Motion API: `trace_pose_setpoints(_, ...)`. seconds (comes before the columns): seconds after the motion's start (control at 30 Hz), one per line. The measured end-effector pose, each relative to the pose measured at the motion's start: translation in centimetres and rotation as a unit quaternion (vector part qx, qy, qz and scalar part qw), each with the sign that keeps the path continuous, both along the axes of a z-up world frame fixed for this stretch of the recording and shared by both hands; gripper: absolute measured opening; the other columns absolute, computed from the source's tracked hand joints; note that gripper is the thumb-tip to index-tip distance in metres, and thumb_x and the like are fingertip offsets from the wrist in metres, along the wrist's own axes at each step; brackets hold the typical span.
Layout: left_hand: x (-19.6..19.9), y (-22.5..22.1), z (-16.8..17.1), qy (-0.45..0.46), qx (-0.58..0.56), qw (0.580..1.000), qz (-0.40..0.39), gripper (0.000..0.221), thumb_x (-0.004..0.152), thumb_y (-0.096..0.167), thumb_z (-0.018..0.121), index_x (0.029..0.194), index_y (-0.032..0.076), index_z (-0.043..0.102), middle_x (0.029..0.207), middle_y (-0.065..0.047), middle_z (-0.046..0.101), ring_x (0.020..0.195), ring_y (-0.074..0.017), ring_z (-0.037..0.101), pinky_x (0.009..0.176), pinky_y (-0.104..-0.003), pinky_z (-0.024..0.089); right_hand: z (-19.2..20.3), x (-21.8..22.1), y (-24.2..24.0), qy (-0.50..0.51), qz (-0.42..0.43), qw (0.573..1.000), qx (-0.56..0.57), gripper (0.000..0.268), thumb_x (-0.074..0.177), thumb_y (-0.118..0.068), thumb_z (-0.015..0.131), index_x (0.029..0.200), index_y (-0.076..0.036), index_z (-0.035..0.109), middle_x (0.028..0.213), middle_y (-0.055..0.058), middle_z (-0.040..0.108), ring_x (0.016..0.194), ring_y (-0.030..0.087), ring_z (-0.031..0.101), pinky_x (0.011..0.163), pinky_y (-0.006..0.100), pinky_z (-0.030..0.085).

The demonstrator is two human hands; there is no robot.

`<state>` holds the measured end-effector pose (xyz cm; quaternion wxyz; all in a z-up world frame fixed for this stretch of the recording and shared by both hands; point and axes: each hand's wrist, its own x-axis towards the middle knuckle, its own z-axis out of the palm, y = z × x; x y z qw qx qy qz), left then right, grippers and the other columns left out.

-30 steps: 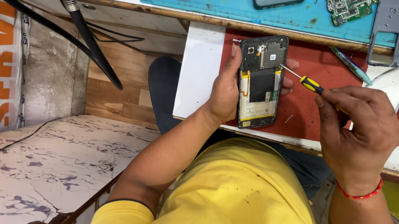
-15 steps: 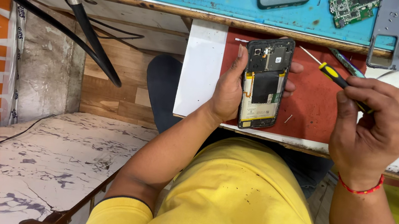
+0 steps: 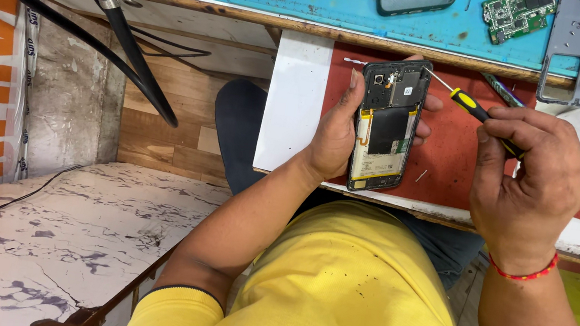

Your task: The person removes the back cover of a smartphone and uses a screwdriver to unscrew and remove internal components, including the battery and motherboard, placing them on the workbench.

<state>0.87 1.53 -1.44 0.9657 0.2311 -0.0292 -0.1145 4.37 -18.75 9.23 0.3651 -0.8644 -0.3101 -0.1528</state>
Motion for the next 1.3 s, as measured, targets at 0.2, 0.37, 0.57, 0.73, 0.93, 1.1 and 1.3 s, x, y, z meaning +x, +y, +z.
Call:
trace_pose_setpoints(0.2, 0.2, -0.2, 0.4, -0.01, 0.013, 1.0, 0.013, 0.078, 0.112, 0.065, 0.03, 0.166, 0.009, 0.024, 0.135, -0.016, 0.062, 0.109, -0.019, 0.067, 0.1, -0.037, 0.055, 1.9, 0.1, 0.5, -0.004, -0.003, 0.998, -0.063, 0.015, 0.109, 0.007, 0.076, 0.117, 0.002, 0.065, 0.109, 0.016, 0.071, 0.099, 0.025, 0.072, 0.079, 0.032, 0.059)
trace_pose_setpoints(0.37, 2.4, 0.4, 0.8, -0.065, 0.094, 0.993, 0.029, 0.076, 0.113, 0.065, 0.034, 0.165, 0.009, 0.029, 0.129, -0.014, 0.064, 0.104, -0.0171, 0.065, 0.097, -0.036, 0.055, 4.6, 2.2, 0.5, -0.081, 0.014, 0.986, -0.143, 0.027, 0.098, 0.005, 0.082, 0.123, 0.0, 0.071, 0.095, 0.018, 0.071, 0.081, 0.03, 0.07, 0.067, 0.037, 0.056)
trace_pose_setpoints(0.57, 4.8, 0.7, 0.8, -0.032, 0.099, 0.994, -0.013, 0.08, 0.109, 0.066, 0.031, 0.164, 0.009, 0.034, 0.129, -0.013, 0.065, 0.106, -0.0195, 0.067, 0.098, -0.04, 0.058, 5.4, 4.3, 0.9, -0.083, 0.053, 0.985, -0.14, 0.018, 0.091, 0.009, 0.08, 0.105, 0.0, 0.073, 0.097, 0.018, 0.072, 0.083, 0.032, 0.071, 0.07, 0.038, 0.057)
trace_pose_setpoints(0.73, 4.2, 1.1, -0.2, -0.034, 0.114, 0.993, -0.005, 0.078, 0.109, 0.067, 0.03, 0.163, 0.011, 0.039, 0.128, -0.013, 0.066, 0.107, -0.0201, 0.068, 0.099, -0.041, 0.059, 3.9, 4.7, 0.5, -0.063, 0.049, 0.99, -0.115, 0.014, 0.104, 0.005, 0.08, 0.11, -0.001, 0.068, 0.105, 0.013, 0.071, 0.094, 0.027, 0.073, 0.082, 0.033, 0.059)
trace_pose_setpoints(0.93, 4.5, 1.1, -0.2, -0.014, 0.109, 0.994, -0.005, 0.08, 0.108, 0.069, 0.027, 0.159, 0.01, 0.042, 0.128, -0.013, 0.066, 0.104, -0.0201, 0.069, 0.094, -0.041, 0.06, 3.7, 5.5, 0.5, -0.008, 0.062, 0.995, -0.075, 0.024, 0.1, 0.002, 0.081, 0.115, 0.004, 0.062, 0.101, 0.015, 0.069, 0.088, 0.028, 0.072, 0.075, 0.033, 0.058)
trace_pose_setpoints(1.1, 4.6, 1.1, 0.0, -0.002, 0.092, 0.996, -0.006, 0.079, 0.107, 0.069, 0.027, 0.158, 0.011, 0.043, 0.126, -0.015, 0.067, 0.102, -0.0204, 0.07, 0.093, -0.041, 0.06, 4.5, 6.2, 1.1, -0.036, 0.076, 0.99, -0.111, 0.02, 0.1, 0.005, 0.079, 0.111, -0.002, 0.064, 0.102, 0.015, 0.071, 0.089, 0.029, 0.073, 0.073, 0.033, 0.059)
trace_pose_setpoints(1.3, 4.7, 1.2, 0.1, 0.018, 0.062, 0.998, -0.005, 0.081, 0.108, 0.07, 0.027, 0.153, 0.006, 0.046, 0.128, -0.018, 0.068, 0.103, -0.022, 0.07, 0.092, -0.041, 0.06, 5.9, 7.3, 2.2, -0.042, 0.078, 0.983, -0.162, 0.021, 0.089, 0.001, 0.081, 0.105, -0.001, 0.066, 0.094, 0.016, 0.069, 0.082, 0.033, 0.069, 0.067, 0.04, 0.056)
